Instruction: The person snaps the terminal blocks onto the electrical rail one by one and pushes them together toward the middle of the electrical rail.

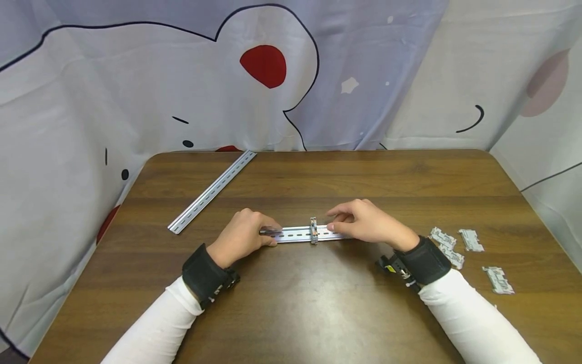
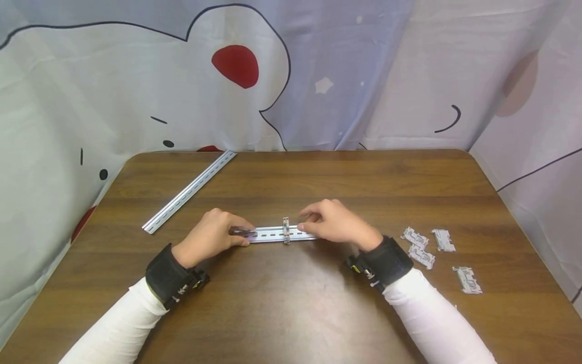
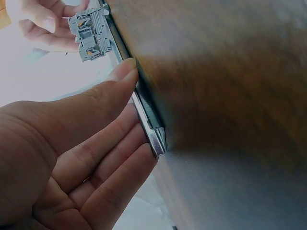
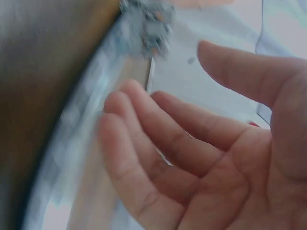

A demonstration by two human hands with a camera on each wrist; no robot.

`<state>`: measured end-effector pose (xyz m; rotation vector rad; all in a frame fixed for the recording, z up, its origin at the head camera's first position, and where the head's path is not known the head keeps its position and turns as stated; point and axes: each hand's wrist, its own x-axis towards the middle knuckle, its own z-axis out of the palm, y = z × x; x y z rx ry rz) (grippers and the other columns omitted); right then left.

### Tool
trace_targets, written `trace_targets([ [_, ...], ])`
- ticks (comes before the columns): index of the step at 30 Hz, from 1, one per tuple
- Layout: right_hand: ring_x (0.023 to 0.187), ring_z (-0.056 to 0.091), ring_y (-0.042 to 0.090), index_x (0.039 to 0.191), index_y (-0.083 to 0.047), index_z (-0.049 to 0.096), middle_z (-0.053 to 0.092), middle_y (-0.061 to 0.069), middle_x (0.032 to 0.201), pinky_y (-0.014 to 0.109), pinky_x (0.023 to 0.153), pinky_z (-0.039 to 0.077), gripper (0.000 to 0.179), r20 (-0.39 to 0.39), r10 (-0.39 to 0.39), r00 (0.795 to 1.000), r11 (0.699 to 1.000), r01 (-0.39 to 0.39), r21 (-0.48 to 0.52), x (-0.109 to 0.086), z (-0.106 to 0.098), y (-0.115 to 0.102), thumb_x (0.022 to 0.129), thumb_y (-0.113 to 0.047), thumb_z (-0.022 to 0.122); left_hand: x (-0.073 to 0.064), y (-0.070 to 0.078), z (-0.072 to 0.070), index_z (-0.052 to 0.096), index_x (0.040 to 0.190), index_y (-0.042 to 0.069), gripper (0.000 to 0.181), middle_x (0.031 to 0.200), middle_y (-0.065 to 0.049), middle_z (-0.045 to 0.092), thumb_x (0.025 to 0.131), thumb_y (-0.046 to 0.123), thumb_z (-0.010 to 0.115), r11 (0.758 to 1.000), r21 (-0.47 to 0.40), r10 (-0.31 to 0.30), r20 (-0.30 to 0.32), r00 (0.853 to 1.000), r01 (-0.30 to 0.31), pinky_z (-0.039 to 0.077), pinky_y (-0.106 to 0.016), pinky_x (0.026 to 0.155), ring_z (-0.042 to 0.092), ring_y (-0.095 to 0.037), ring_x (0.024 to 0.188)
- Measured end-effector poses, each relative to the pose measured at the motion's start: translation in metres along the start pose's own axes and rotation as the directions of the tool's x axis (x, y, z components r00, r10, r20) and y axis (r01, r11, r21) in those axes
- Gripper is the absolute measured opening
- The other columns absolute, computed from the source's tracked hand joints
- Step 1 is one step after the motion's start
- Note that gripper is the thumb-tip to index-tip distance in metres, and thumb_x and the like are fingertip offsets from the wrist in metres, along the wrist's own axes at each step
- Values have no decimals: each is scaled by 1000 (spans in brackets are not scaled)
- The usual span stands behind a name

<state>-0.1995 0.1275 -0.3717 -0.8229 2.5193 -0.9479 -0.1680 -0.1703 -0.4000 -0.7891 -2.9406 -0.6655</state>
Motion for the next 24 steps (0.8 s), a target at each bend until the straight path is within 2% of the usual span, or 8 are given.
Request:
trace_targets([
  [5, 90, 69, 18, 124, -1, 64, 73, 4, 98, 37, 77, 54, 41, -65, 37, 997, 992, -45, -118, -20, -25, -1, 91, -26, 69, 1, 0, 2, 79, 95, 18, 22, 87, 5, 74, 74, 21, 86, 1000, 2, 7, -6, 1000, -7, 53, -35, 73, 68, -12, 79],
  [14, 93, 68, 25, 125, 2, 61, 72, 13, 103, 43, 79, 53, 50, -157, 109, 982, 949, -150, -277, -64, -58, 8, 86, -28, 74, -2, 1, 3, 79, 95, 17, 22, 88, 5, 74, 75, 21, 85, 1000, -9, 10, -4, 1000, -10, 52, -32, 71, 67, -10, 78],
  [21, 96, 65, 31, 126, 2, 61, 71, 14, 102, 48, 79, 51, 59, -162, 259, 952, 888, -301, -347, -86, -83, 30, 80, -31, 78, -2, 1, -1, 79, 95, 17, 23, 88, 4, 75, 73, 21, 86, 1000, 10, 13, -17, 1000, -13, 53, -35, 73, 69, -13, 80],
  [24, 89, 66, 28, 125, 4, 60, 70, 16, 101, 46, 75, 50, 61, -142, 320, 937, 868, -350, -351, -93, -94, 43, 79, -31, 79, -1, 2, -1, 79, 96, 18, 23, 89, 4, 75, 74, 21, 86, 1000, 6, 7, -10, 1000, -7, 53, -34, 72, 68, -13, 80],
])
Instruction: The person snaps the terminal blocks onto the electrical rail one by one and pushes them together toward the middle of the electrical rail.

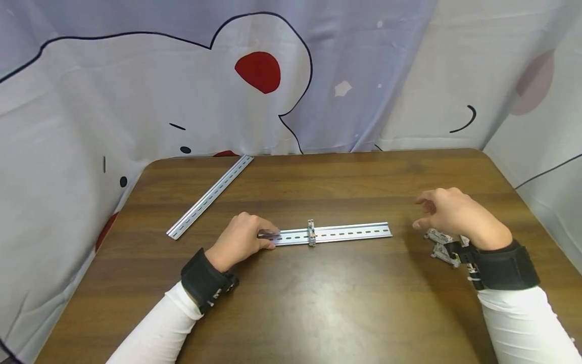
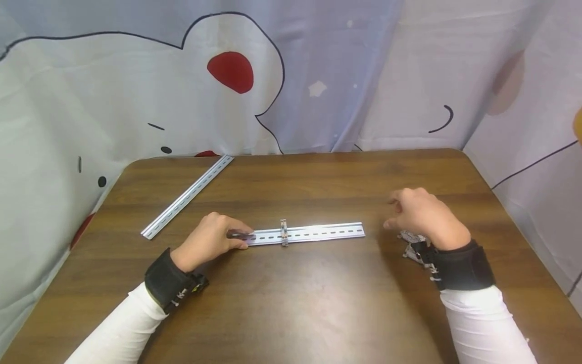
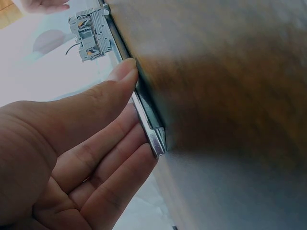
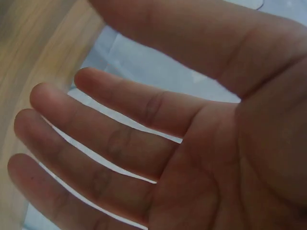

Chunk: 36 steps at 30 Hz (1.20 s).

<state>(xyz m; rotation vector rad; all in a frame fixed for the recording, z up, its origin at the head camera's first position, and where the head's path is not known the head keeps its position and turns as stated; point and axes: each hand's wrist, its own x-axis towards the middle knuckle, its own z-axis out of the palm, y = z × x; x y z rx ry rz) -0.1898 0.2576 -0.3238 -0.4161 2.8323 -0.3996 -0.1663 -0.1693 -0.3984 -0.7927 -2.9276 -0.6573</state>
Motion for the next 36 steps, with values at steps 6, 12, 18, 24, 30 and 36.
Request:
trace_targets([
  [6, 77, 66, 25, 124, 9, 57, 71, 18, 96, 44, 68, 51, 64, 39, 66, 997, 998, -66, -18, -1, -4, 27, 79, -30, 79, 1, 1, 2, 79, 96, 17, 23, 89, 3, 75, 74, 20, 86, 1000, -18, -16, 13, 1000, 16, 52, -33, 72, 68, -13, 79],
  [12, 86, 65, 37, 120, 9, 59, 68, 25, 102, 48, 66, 50, 66, 97, 123, 988, 992, -120, -36, -3, -5, 42, 75, -33, 83, 3, 1, 3, 79, 94, 18, 22, 87, 5, 74, 74, 20, 86, 1000, -13, -10, 6, 1000, 10, 52, -33, 71, 68, -12, 78],
  [18, 80, 62, 30, 104, 4, 66, 68, 18, 95, 45, 65, 49, 61, 167, 129, 977, 991, -121, -59, 4, 1, 50, 67, -39, 87, 3, 1, 2, 79, 95, 18, 22, 87, 4, 74, 74, 21, 86, 1000, -7, -9, 12, 1000, 9, 52, -33, 71, 68, -11, 78],
  [24, 73, 57, 23, 92, -2, 66, 65, 8, 86, 40, 61, 47, 49, 210, 144, 967, 988, -130, -79, 9, 7, 53, 66, -38, 87, 2, 0, 2, 79, 94, 18, 22, 86, 5, 74, 74, 20, 86, 1000, -11, -19, 11, 1000, 20, 52, -32, 70, 67, -11, 76],
  [30, 71, 56, 20, 86, -9, 68, 63, 4, 81, 38, 59, 44, 28, 172, 120, 978, 992, -110, -67, 14, 14, 56, 74, -28, 83, 1, -1, 2, 79, 95, 17, 22, 87, 4, 74, 74, 20, 86, 1000, -14, -15, 8, 1000, 15, 52, -32, 69, 67, -11, 76],
  [36, 68, 52, 20, 88, -9, 67, 57, 3, 74, 36, 54, 39, 19, 76, 109, 991, 992, -104, -74, 21, 20, 52, 81, -24, 76, -1, -1, 1, 79, 95, 17, 22, 88, 4, 74, 75, 20, 86, 1000, -16, -18, 10, 1000, 18, 53, -32, 69, 67, -11, 77],
])
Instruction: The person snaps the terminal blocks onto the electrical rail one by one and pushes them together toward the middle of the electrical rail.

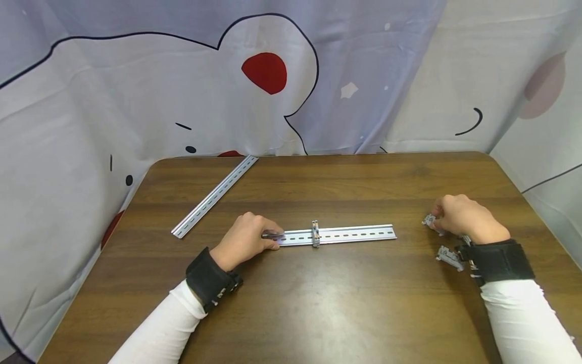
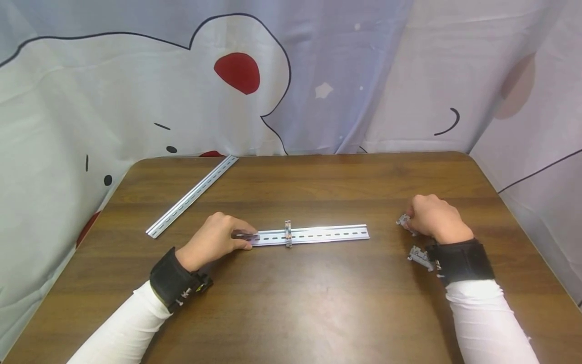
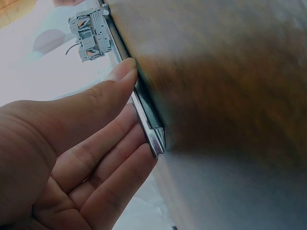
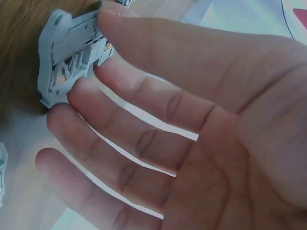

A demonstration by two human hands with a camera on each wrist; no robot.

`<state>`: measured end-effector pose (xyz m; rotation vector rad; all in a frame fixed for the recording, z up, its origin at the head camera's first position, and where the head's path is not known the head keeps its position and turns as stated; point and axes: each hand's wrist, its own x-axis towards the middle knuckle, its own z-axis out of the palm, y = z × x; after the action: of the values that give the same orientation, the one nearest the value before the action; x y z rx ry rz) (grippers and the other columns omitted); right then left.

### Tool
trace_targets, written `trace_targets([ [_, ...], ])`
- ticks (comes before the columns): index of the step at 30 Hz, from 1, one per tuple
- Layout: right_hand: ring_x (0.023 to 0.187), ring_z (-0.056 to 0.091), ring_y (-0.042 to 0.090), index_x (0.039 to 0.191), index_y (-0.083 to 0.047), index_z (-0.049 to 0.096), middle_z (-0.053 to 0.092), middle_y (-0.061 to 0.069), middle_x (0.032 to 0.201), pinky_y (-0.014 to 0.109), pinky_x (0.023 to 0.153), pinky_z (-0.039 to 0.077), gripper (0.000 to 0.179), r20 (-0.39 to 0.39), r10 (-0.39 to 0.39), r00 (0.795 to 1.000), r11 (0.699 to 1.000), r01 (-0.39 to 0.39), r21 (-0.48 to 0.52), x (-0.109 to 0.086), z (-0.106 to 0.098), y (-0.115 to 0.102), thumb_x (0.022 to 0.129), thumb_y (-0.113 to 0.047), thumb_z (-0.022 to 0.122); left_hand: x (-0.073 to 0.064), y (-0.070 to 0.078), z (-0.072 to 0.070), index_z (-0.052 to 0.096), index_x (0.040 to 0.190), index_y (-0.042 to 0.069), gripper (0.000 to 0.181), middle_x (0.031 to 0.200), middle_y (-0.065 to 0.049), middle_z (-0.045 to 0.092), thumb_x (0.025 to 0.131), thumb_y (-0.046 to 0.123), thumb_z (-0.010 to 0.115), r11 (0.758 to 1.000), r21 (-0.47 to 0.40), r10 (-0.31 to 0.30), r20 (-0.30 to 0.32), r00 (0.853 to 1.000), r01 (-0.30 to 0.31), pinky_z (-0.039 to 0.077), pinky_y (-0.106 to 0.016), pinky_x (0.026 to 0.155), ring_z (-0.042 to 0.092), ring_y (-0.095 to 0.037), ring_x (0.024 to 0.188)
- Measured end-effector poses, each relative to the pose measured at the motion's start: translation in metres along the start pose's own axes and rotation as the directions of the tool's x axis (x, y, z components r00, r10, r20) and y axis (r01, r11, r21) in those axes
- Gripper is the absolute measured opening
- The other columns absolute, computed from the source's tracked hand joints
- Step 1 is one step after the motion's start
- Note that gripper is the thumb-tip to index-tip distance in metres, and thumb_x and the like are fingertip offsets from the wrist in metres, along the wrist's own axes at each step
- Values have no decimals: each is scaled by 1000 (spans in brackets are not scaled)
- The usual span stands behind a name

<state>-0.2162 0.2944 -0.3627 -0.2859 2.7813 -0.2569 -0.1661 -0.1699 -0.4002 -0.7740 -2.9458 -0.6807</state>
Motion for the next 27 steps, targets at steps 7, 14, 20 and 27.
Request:
trace_targets([
  [7, 64, 47, 18, 74, -13, 59, 50, -1, 68, 33, 52, 33, 18, -3, -6, 1000, 1000, 6, -4, 2, 3, -2, 82, -20, 74, 0, 0, 0, 79, 96, 17, 22, 89, 4, 74, 75, 20, 85, 1000, -2, 6, -2, 1000, -6, 53, -33, 71, 68, -11, 78],
  [14, 65, 49, 19, 78, -9, 60, 53, 2, 70, 34, 53, 36, 18, -7, -3, 1000, 1000, 3, -3, 2, 2, -4, 82, -20, 74, 0, -1, 1, 79, 96, 17, 22, 88, 4, 74, 75, 20, 85, 1000, -4, 14, -5, 1000, -14, 53, -32, 70, 68, -11, 77],
  [20, 69, 55, 23, 95, -3, 62, 60, 7, 78, 38, 56, 43, 31, -70, 20, 997, 1000, -20, -1, 4, 1, -6, 78, -23, 79, 0, -1, 0, 79, 96, 17, 22, 88, 4, 74, 75, 20, 85, 1000, 1, 12, -1, 1000, -12, 53, -33, 70, 68, -11, 78],
  [27, 67, 57, 22, 91, -8, 65, 62, 2, 75, 38, 52, 40, 34, -127, 27, 992, 1000, -26, 11, 1, -2, -6, 72, -28, 84, 0, 0, 0, 79, 96, 17, 22, 89, 4, 75, 75, 20, 85, 1000, 2, 13, -1, 1000, -13, 53, -33, 71, 68, -12, 79],
])
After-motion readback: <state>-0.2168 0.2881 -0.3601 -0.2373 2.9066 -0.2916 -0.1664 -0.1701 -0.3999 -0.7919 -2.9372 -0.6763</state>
